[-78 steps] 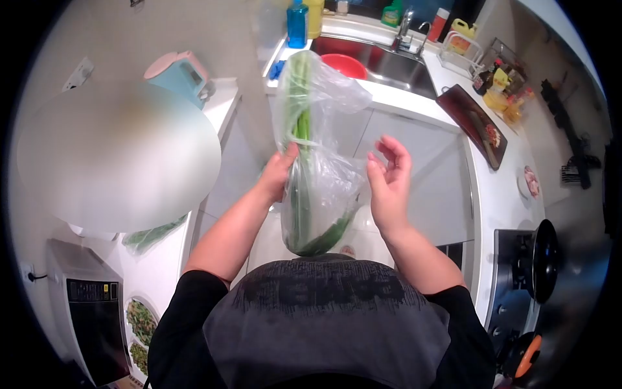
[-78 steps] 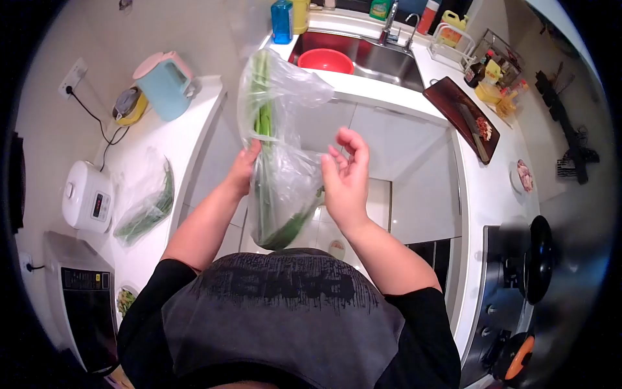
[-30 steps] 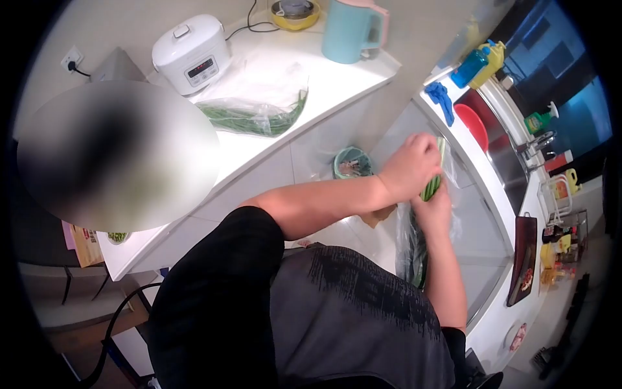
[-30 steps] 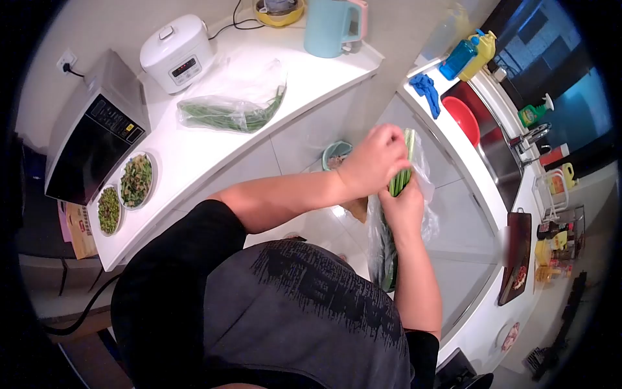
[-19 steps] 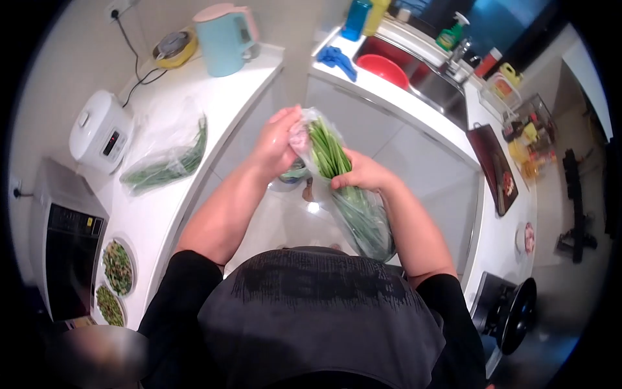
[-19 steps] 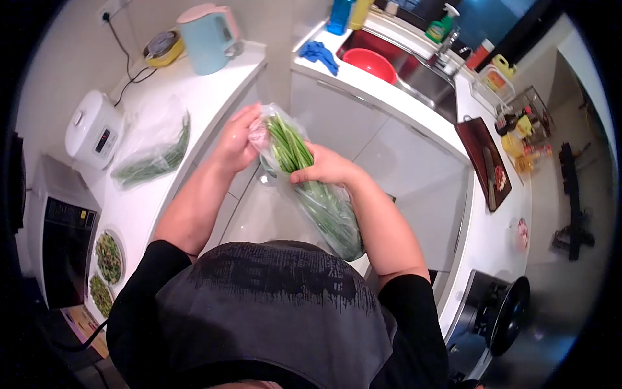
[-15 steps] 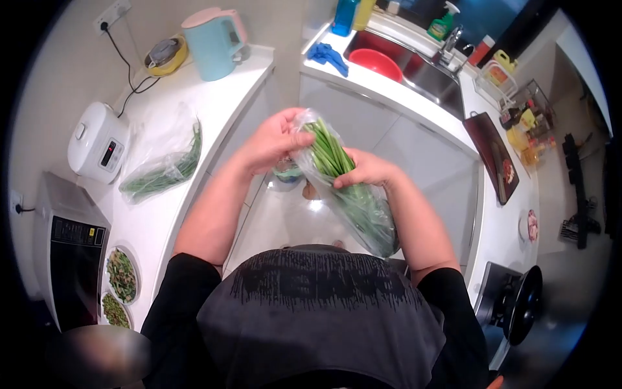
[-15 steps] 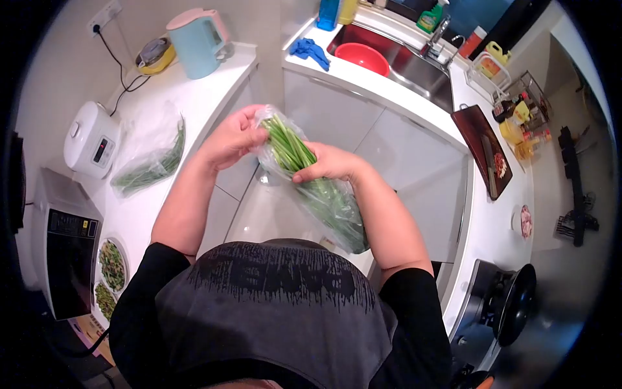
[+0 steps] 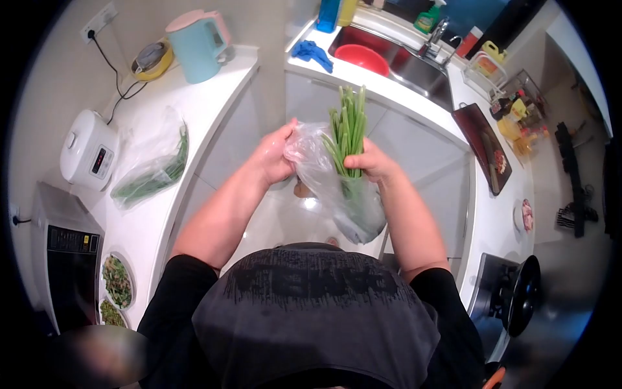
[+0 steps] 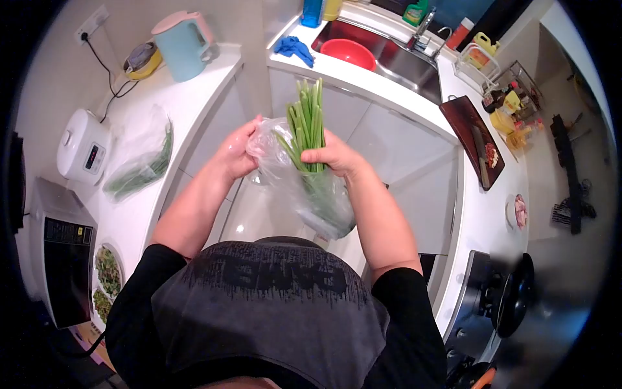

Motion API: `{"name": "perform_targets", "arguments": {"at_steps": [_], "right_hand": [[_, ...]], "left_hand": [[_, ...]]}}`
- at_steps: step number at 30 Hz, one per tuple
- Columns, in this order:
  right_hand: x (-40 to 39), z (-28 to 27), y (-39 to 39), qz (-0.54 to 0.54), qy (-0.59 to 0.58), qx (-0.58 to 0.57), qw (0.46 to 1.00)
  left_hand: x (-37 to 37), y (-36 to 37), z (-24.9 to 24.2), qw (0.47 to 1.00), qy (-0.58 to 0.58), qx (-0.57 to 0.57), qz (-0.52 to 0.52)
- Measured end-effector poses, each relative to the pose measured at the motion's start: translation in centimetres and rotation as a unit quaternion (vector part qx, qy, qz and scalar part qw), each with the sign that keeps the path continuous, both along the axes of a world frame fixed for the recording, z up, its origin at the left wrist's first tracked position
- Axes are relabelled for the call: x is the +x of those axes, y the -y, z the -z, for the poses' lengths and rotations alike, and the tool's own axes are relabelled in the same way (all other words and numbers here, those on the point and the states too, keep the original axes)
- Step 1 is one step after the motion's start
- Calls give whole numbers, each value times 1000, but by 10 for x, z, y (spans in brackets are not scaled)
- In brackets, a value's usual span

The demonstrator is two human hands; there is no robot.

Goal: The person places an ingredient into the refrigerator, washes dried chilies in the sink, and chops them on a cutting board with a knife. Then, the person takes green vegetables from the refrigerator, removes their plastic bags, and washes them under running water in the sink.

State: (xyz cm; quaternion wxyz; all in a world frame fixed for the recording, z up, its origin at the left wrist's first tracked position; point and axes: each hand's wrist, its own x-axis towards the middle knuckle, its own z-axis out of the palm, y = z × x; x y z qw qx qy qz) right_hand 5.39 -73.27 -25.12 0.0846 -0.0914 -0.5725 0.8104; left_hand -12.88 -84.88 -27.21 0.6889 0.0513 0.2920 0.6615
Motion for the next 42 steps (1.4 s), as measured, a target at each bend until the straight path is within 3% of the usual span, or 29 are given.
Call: {"name": "perform_targets", "arguments": {"at_steps": [4,7,11,13,16,19,23,24,29,32,35,36,38,41,42], "right_hand": [[-3,-1,0,150,-75,-71,983],[-9,2,3,189,-45,-61,979],[-14,1,8,109,-79,-79,988],[-15,-10,13,141,-10,-21,990],[-16,-9,16,196,31,5,980],[-18,1,4,262,-47,-72,961],[-12,-3,-13,322,-193,-265,888],[-11,0,-20,331,-210,-293,872],[5,12,-60,408,-243,-219,853],[23,10,-87,450,-252,-242,822],[36,20,-125,472,-272,-294,786],[39,24,-139,472,-274,-300,783],[42,23,-166,490,-274,-306,769],[66,18,-218,522,-240,-278,769],[82,17,-238,507,-234,-253,790]], "left_hand": [[25,14,-23,981,-136,106,85],[46,3,-15,919,-369,136,0],[45,-15,-11,905,-414,96,-15],[47,-15,-14,903,-421,82,-29],[40,-12,-22,824,-565,40,34],[21,-5,-17,889,-445,94,53],[-9,6,14,853,-514,84,22],[-11,8,21,869,-490,76,2],[-31,20,42,939,-321,75,-96],[-51,16,67,963,-244,90,-69],[-49,-1,73,893,-436,107,39],[-39,-7,74,764,-626,113,109],[-14,-19,68,523,-816,-1,247],[-9,-30,138,508,-801,-28,316],[-11,-31,160,528,-804,-28,272]]}}
